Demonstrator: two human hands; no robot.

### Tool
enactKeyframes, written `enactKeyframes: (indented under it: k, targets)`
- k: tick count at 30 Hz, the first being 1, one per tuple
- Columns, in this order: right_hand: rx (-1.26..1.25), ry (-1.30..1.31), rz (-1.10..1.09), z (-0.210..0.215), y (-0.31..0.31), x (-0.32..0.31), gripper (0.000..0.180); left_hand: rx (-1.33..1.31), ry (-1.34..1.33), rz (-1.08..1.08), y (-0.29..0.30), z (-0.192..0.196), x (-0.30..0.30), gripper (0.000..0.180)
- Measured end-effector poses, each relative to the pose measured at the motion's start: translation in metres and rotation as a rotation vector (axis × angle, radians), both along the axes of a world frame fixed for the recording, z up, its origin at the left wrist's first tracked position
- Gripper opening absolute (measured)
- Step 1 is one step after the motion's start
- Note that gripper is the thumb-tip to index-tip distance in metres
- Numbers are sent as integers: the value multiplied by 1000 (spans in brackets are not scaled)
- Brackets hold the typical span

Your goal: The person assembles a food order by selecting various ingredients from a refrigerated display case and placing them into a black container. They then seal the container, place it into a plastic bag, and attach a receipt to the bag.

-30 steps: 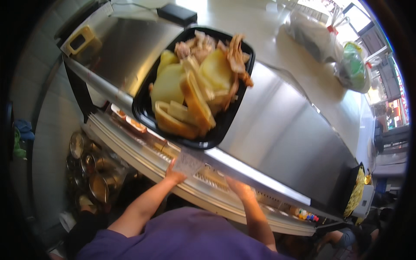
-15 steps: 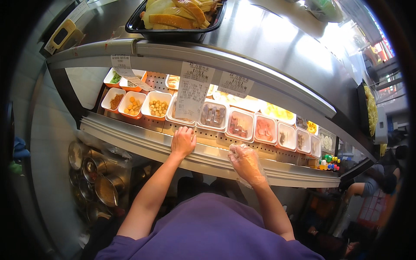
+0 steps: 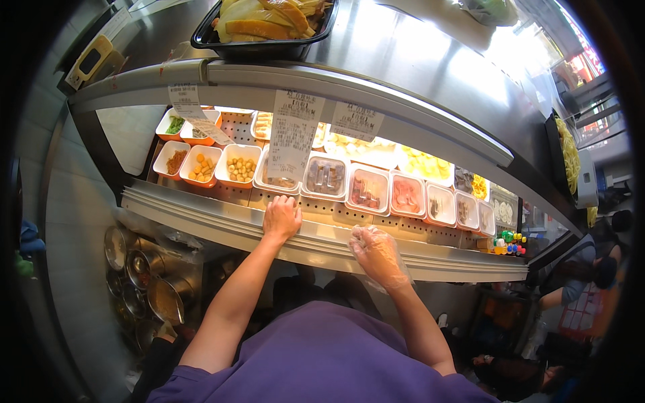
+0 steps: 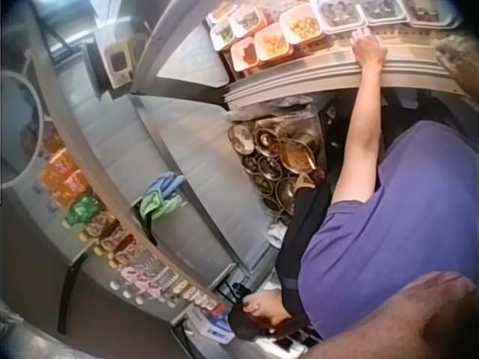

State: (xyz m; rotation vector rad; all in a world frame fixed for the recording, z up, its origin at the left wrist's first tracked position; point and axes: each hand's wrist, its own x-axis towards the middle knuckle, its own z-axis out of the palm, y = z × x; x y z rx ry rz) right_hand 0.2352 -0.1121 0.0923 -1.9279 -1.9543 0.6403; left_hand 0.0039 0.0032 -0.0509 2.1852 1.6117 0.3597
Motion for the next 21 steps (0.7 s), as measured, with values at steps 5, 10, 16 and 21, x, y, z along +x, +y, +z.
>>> enactKeyframes:
  k: [5, 10, 16, 21]
  targets:
    - [-11, 19, 8, -1, 1, -1, 23, 5, 9, 5, 1, -2, 1, 22]
    - [8, 33, 16, -4, -1, 0, 23, -1, 9, 8, 0, -2, 2, 22]
    - [-7, 5, 21, -3, -4, 5, 23, -10, 10, 9, -1, -1, 3, 22]
    - [-46, 22, 14, -2, -8, 7, 23, -16, 0, 15, 0, -2, 1, 24]
